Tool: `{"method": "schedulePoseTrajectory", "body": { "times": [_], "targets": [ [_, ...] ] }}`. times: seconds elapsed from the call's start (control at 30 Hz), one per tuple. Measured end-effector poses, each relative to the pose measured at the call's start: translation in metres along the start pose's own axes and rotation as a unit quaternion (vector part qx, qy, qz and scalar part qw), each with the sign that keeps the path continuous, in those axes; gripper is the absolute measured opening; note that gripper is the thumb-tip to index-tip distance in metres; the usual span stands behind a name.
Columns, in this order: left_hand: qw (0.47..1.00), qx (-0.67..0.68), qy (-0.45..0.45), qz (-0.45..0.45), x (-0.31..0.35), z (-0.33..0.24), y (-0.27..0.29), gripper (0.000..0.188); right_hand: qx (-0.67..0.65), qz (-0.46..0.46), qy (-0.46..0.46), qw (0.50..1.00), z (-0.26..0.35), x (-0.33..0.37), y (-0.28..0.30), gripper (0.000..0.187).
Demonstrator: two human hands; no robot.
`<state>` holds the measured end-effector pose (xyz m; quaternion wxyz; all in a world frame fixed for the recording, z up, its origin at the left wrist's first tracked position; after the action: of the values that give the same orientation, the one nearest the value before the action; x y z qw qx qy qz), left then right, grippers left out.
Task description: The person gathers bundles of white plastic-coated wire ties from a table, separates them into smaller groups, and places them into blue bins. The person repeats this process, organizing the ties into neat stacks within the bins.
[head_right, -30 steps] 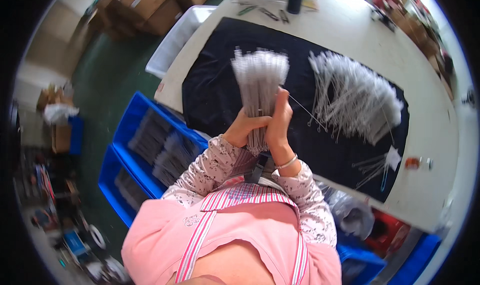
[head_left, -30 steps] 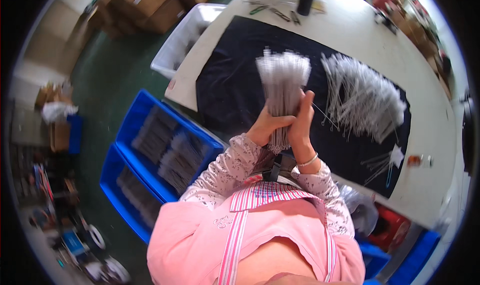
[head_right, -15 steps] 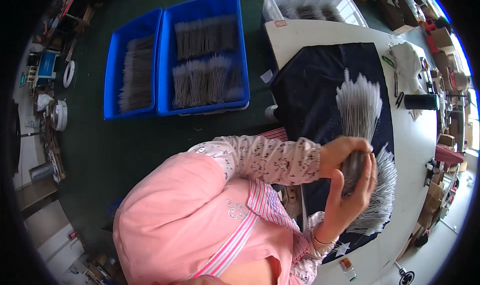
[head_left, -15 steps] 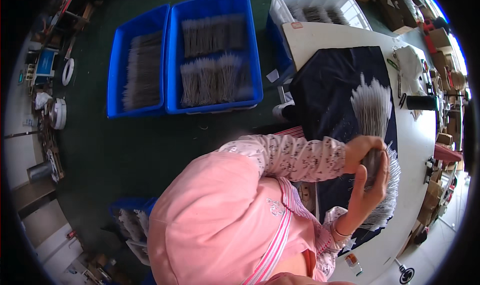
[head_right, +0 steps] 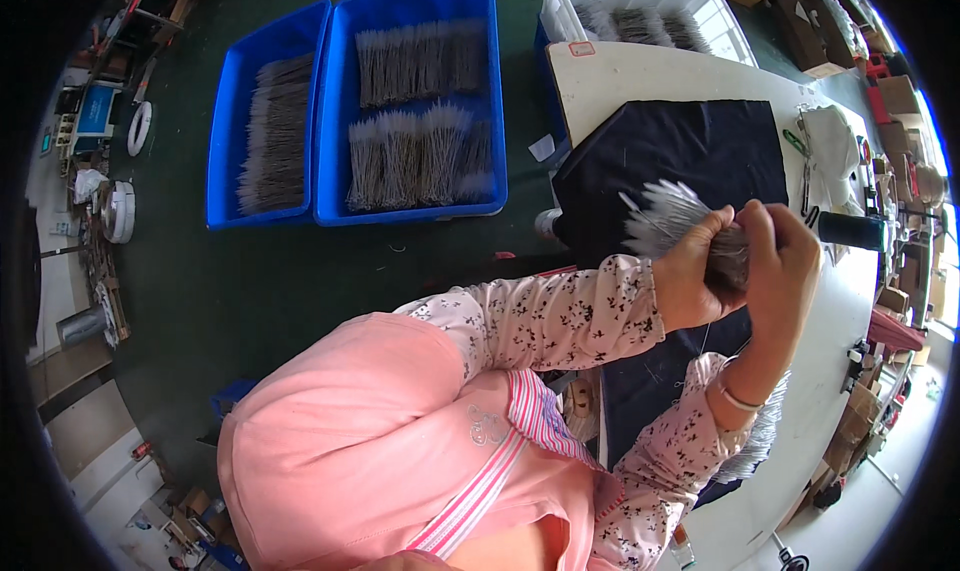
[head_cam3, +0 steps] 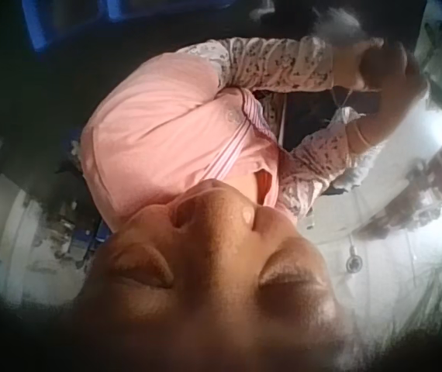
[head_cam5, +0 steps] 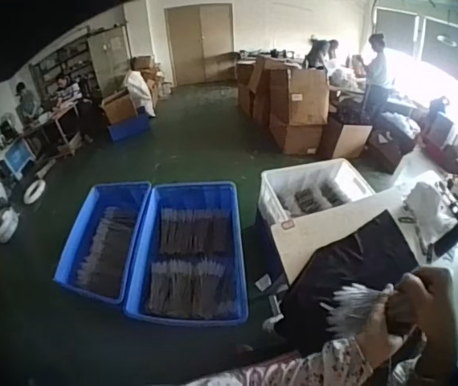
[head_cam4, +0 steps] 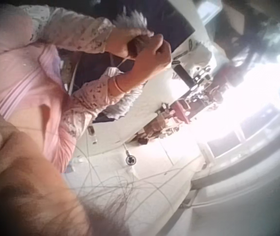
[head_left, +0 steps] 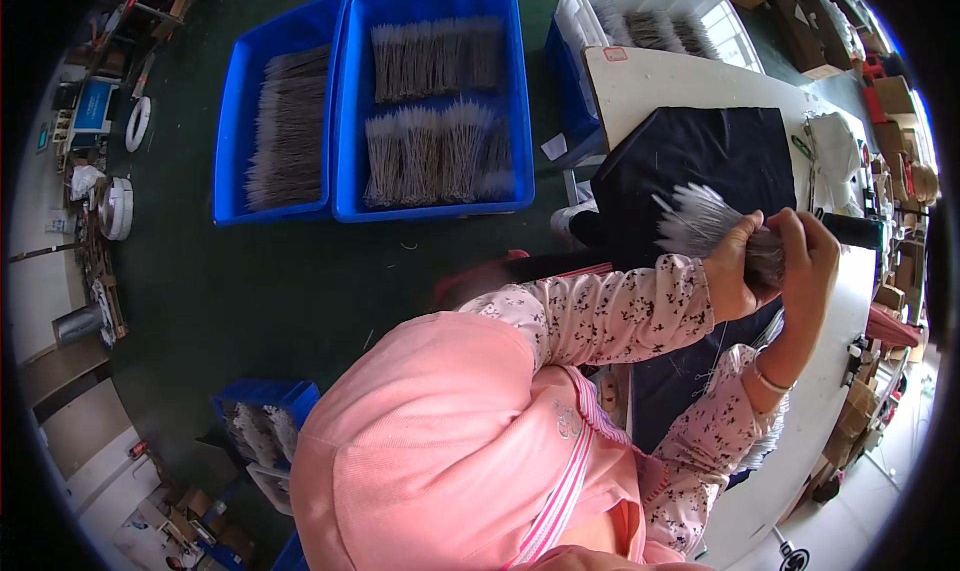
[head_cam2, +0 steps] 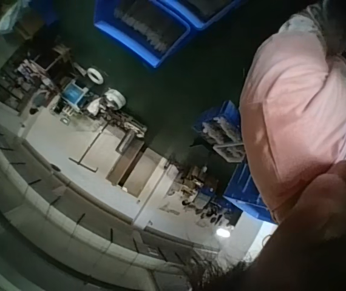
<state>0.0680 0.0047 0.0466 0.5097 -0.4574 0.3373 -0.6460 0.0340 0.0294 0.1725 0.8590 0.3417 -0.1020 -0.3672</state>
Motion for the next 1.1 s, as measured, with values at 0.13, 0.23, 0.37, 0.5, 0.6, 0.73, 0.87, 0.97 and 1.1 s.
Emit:
{"method": "schedulePoseTrajectory", "body": {
  "times": [0.13,0.23,0.37,0.5,0.6,0.73,0.87,0.97,1.1],
  "targets": [
    [0.998,0.014,-0.029,0.056,-0.007,-0.01,-0.013,0.047,0.001,0.038,0.034,0.999,-0.009,-0.03,-0.001,0.026],
    [0.998,0.006,-0.032,0.058,-0.006,-0.011,-0.016,0.05,-0.004,0.038,0.004,0.999,-0.015,-0.036,0.0,0.025],
    [0.999,0.006,-0.008,0.052,-0.002,-0.01,-0.013,0.047,0.022,0.028,0.021,0.999,-0.006,-0.029,-0.001,0.024],
    [0.996,-0.019,0.031,0.081,0.031,0.007,0.004,0.029,0.063,-0.063,0.017,0.996,0.012,0.034,-0.006,0.018],
    [0.992,-0.039,0.03,0.114,0.052,0.001,0.014,0.02,0.085,-0.063,0.103,0.989,0.04,0.069,-0.024,0.013],
    [0.979,-0.016,0.09,0.18,0.08,0.012,0.011,0.013,0.064,-0.071,0.182,0.979,0.07,0.106,-0.037,0.009],
    [0.968,-0.029,0.111,0.222,0.109,0.016,-0.009,0.016,0.014,-0.092,0.209,0.973,0.093,0.13,-0.032,0.008],
    [0.972,-0.115,0.112,0.172,0.127,0.016,-0.021,0.02,-0.022,-0.091,0.262,0.96,0.108,0.148,-0.027,0.018],
    [0.945,-0.256,0.087,0.184,0.139,-0.001,-0.032,0.022,-0.054,-0.04,0.319,0.945,0.116,0.164,-0.032,0.029]
  ]
}}
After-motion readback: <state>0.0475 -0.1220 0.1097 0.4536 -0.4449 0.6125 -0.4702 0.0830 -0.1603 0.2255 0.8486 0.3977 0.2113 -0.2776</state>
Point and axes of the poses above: each hand's wrist, its own x-axis away from the middle knuckle, its own y-axis out of the back of the hand, z = x × y, the point moved 8 cm from there along -x, towards the middle knuckle, and after that the axes turned 15 degrees about -x, right-handed, at the moved point
